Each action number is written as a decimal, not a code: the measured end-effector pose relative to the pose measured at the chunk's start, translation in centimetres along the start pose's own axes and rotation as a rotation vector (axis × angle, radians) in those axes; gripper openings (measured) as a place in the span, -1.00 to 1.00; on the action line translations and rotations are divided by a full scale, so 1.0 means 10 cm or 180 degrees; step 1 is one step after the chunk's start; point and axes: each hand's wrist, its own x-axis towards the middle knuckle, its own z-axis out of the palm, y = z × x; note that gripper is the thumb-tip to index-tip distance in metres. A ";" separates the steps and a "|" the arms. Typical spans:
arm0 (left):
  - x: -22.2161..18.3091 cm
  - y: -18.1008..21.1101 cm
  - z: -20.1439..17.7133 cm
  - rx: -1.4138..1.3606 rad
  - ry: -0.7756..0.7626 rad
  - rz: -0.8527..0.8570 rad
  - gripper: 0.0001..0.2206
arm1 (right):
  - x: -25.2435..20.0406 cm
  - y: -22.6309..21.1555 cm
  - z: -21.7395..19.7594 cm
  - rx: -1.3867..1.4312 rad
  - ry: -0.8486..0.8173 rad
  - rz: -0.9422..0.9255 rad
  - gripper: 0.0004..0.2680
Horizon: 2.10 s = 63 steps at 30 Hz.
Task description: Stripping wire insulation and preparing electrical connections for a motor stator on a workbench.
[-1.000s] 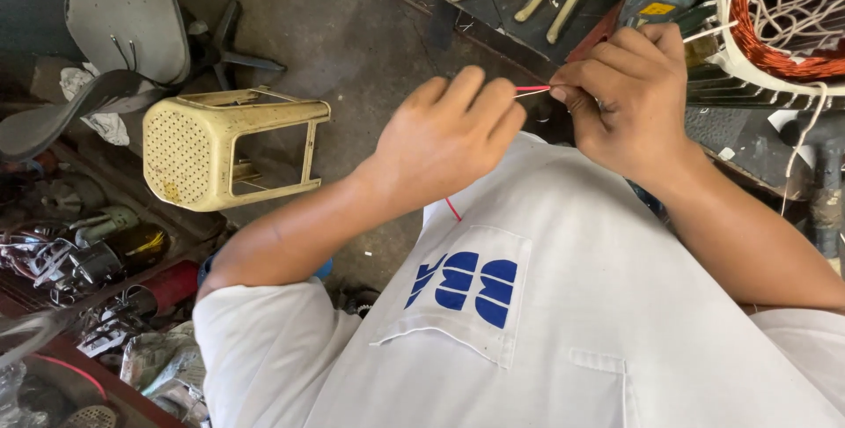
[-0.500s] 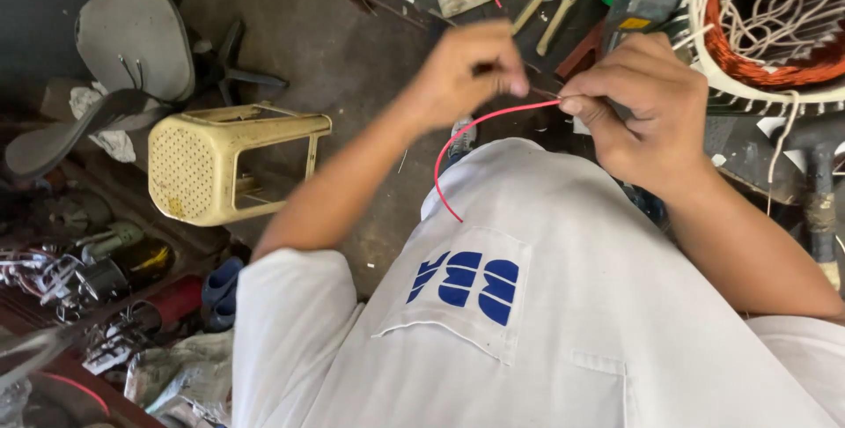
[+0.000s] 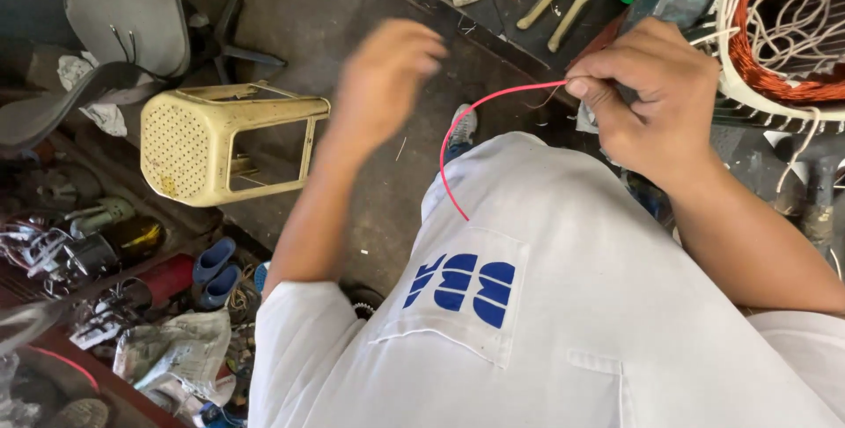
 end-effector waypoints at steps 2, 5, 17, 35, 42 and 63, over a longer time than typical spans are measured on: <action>0.01 0.56 -0.37 0.1355 0.1818 0.0252 -0.80 | 0.01 -0.01 0.01 0.0011 -0.0041 0.0017 -0.90; 0.19 0.90 0.03 0.2132 -0.0867 -0.1489 -0.78 | 0.06 -0.04 0.00 0.0016 -0.0078 0.0071 -0.91; 0.28 0.81 0.86 0.2101 0.1207 0.0374 -0.84 | 0.07 0.01 0.07 0.0111 0.0294 0.0211 -0.93; 1.24 0.58 0.00 0.1577 -0.0537 0.1052 -0.87 | -0.01 0.13 0.10 -0.0044 -0.0079 -0.0113 -0.91; 0.53 0.94 -0.08 0.2682 0.1201 0.2408 -0.75 | 0.05 0.07 -0.01 0.0014 -0.0294 0.0229 -0.94; 0.55 0.66 0.29 0.1609 0.0665 0.1615 -0.86 | 0.06 -0.04 -0.09 0.0338 -0.0291 0.0503 -0.91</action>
